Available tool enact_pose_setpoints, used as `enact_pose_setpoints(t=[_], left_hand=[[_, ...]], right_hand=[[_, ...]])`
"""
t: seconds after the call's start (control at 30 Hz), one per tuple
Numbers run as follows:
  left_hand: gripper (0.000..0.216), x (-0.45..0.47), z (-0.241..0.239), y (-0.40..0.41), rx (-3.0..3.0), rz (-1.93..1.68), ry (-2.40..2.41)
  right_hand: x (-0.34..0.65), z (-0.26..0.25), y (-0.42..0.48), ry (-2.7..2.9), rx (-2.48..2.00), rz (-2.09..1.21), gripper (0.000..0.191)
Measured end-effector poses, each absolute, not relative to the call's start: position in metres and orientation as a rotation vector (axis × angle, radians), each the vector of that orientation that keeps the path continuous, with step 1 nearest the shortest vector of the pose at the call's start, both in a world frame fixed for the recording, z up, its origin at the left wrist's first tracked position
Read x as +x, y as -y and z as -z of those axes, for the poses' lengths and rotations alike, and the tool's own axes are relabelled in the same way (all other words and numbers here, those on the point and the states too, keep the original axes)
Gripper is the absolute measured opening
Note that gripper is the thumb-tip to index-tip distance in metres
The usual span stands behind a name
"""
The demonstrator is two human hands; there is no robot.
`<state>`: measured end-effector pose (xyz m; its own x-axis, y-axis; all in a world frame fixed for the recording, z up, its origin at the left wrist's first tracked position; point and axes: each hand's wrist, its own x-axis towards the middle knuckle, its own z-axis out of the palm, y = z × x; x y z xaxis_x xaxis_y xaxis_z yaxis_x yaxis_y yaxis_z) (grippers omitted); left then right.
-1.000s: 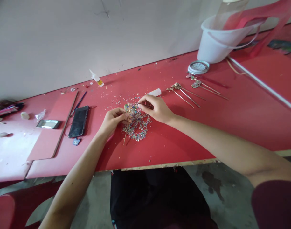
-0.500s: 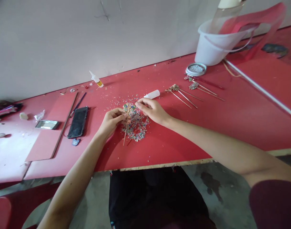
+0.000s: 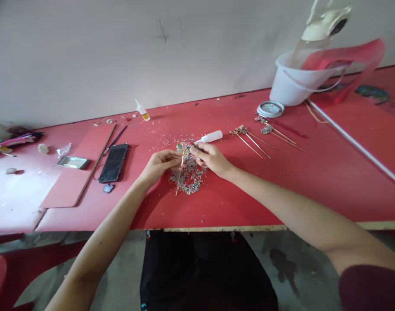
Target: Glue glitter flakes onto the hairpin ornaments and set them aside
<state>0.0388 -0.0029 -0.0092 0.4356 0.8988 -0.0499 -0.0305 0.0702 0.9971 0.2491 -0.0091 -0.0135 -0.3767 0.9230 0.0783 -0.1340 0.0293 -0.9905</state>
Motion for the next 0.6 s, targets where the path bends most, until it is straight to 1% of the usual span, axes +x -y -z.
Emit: enact_pose_setpoints(t=[0.07,0.13,0.2,0.27,0.37,0.43,0.53,0.6], left_hand=[[0.031,0.034,0.009,0.002,1.434,-0.846,-0.931],[0.022,0.030,0.007,0.004,1.649,-0.839,-1.084],[0.026,0.025,0.004,0.007,1.877,-0.870,-1.258],[0.017,0.019,0.001,0.010,2.039,-0.946,-1.327],[0.019,-0.001,-0.003,0.013,2.209,-0.995,-1.316],[0.022,-0.023,-0.006,0.013,2.252,-1.005,-1.438],[0.029,-0.062,-0.009,0.012,2.222,-0.980,-1.860],[0.043,-0.084,-0.012,0.012,2.122,-0.862,-2.229]], right_hand=[[0.250,0.014,0.008,1.379,-0.846,-1.518,0.035],[0.250,0.015,0.007,1.367,-0.848,-1.524,0.034],[0.251,0.016,0.006,1.365,-0.856,-1.518,0.035],[0.251,0.015,0.006,1.363,-0.859,-1.514,0.037],[0.251,0.014,0.006,1.375,-0.844,-1.511,0.037],[0.251,0.013,0.006,1.385,-0.823,-1.517,0.036],[0.251,0.012,0.006,1.382,-0.809,-1.537,0.036],[0.250,0.012,0.005,1.371,-0.802,-1.549,0.037]])
